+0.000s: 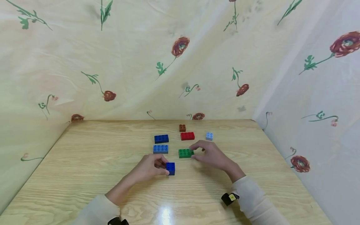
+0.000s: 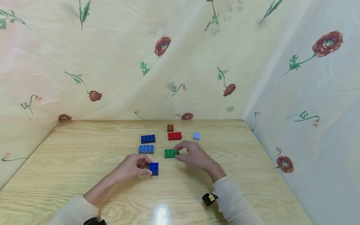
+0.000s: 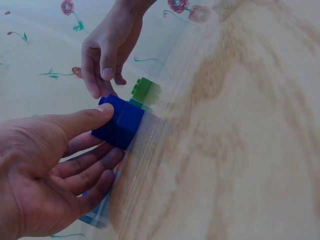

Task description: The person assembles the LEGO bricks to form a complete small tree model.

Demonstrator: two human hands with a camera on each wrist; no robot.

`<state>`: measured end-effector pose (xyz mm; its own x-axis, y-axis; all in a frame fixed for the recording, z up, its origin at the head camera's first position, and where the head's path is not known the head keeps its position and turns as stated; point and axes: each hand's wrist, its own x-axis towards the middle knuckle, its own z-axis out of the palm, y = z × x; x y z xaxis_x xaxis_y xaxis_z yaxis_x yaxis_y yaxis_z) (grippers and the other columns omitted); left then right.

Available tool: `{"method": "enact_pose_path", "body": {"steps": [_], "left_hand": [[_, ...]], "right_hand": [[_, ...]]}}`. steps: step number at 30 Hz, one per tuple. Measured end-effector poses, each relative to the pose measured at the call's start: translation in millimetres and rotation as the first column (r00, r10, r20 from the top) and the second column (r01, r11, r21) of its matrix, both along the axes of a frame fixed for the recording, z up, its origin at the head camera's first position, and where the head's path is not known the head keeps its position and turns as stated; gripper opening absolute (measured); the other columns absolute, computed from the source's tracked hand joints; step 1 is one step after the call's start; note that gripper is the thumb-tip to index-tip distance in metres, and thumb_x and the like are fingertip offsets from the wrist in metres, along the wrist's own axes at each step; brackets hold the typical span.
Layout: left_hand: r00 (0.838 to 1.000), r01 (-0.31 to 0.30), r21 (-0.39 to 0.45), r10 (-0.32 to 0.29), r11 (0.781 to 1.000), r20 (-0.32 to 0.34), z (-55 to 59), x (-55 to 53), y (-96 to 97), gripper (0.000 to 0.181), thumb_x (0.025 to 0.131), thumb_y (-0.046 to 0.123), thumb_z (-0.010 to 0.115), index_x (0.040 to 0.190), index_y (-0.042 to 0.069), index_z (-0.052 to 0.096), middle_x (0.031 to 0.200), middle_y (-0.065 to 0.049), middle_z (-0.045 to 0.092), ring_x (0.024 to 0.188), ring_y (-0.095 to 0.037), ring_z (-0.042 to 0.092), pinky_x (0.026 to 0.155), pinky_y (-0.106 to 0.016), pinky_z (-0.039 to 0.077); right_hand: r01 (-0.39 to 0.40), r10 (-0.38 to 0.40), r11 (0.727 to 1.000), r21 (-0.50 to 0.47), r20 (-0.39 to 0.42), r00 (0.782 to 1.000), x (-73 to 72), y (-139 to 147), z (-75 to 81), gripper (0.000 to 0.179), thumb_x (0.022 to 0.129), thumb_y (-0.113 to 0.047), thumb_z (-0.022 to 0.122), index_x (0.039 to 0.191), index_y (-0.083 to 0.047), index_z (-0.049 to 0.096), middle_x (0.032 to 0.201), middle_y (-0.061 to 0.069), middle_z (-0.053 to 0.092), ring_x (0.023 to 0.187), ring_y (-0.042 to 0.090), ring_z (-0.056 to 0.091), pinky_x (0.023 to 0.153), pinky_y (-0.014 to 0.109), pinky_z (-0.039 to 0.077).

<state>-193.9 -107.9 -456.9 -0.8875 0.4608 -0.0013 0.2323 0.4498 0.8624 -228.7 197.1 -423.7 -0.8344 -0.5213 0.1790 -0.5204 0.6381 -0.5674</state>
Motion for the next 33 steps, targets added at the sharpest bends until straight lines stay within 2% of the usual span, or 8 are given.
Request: {"method": "enact_pose_path", "body": {"steps": [8, 17, 25, 33], "left_hand": [[1.0, -0.002, 0.003, 0.003, 1.0, -0.015, -0.2, -0.5, 0.5, 0.03, 0.086, 0.022, 0.086, 0.108, 0.009, 0.07, 0.104, -0.005, 0.072, 0.093, -0.014, 0.068, 0.075, -0.025, 0.057], [1.0, -0.003, 0.0, 0.003, 1.0, -0.01, -0.9, -0.7, 0.7, 0.029, 0.086, 0.021, 0.085, 0.108, 0.01, 0.07, 0.105, -0.005, 0.072, 0.092, -0.014, 0.067, 0.075, -0.024, 0.057], [1.0, 0.003, -0.028, -0.004, 1.0, -0.015, 0.9, -1.1, 0.5, 0.028, 0.087, 0.022, 0.085, 0.109, 0.013, 0.07, 0.105, -0.002, 0.072, 0.092, -0.012, 0.066, 0.075, -0.023, 0.056], [1.0, 0.019, -0.015, -0.019, 1.0, -0.009, -0.5, -1.3, -1.6, 0.031, 0.086, 0.022, 0.085, 0.109, 0.009, 0.069, 0.106, -0.004, 0.071, 0.092, -0.014, 0.067, 0.074, -0.024, 0.057]], "right_hand": [[0.108, -0.108, 0.994, -0.003, -0.026, 0.994, -16.4, 36.1, 3.8, 0.031, 0.095, -0.015, 0.075, 0.124, -0.006, 0.071, 0.119, 0.01, 0.076, 0.116, 0.033, 0.068, 0.095, 0.055, 0.054], [0.226, -0.227, 0.974, 0.022, 0.065, 0.972, -27.7, 67.3, -8.1, 0.035, 0.096, -0.022, 0.073, 0.128, -0.009, 0.07, 0.123, 0.009, 0.073, 0.119, 0.03, 0.065, 0.096, 0.048, 0.053], [0.242, -0.245, 0.97, 0.039, 0.11, 0.963, -31.4, 76.7, -18.4, 0.035, 0.095, -0.02, 0.074, 0.127, -0.007, 0.069, 0.124, 0.013, 0.072, 0.117, 0.031, 0.064, 0.095, 0.049, 0.055], [0.245, -0.254, 0.967, 0.076, 0.148, 0.956, -35.3, 77.8, -25.9, 0.033, 0.095, -0.022, 0.074, 0.126, -0.009, 0.071, 0.125, 0.012, 0.071, 0.112, 0.028, 0.065, 0.095, 0.048, 0.056]]}}
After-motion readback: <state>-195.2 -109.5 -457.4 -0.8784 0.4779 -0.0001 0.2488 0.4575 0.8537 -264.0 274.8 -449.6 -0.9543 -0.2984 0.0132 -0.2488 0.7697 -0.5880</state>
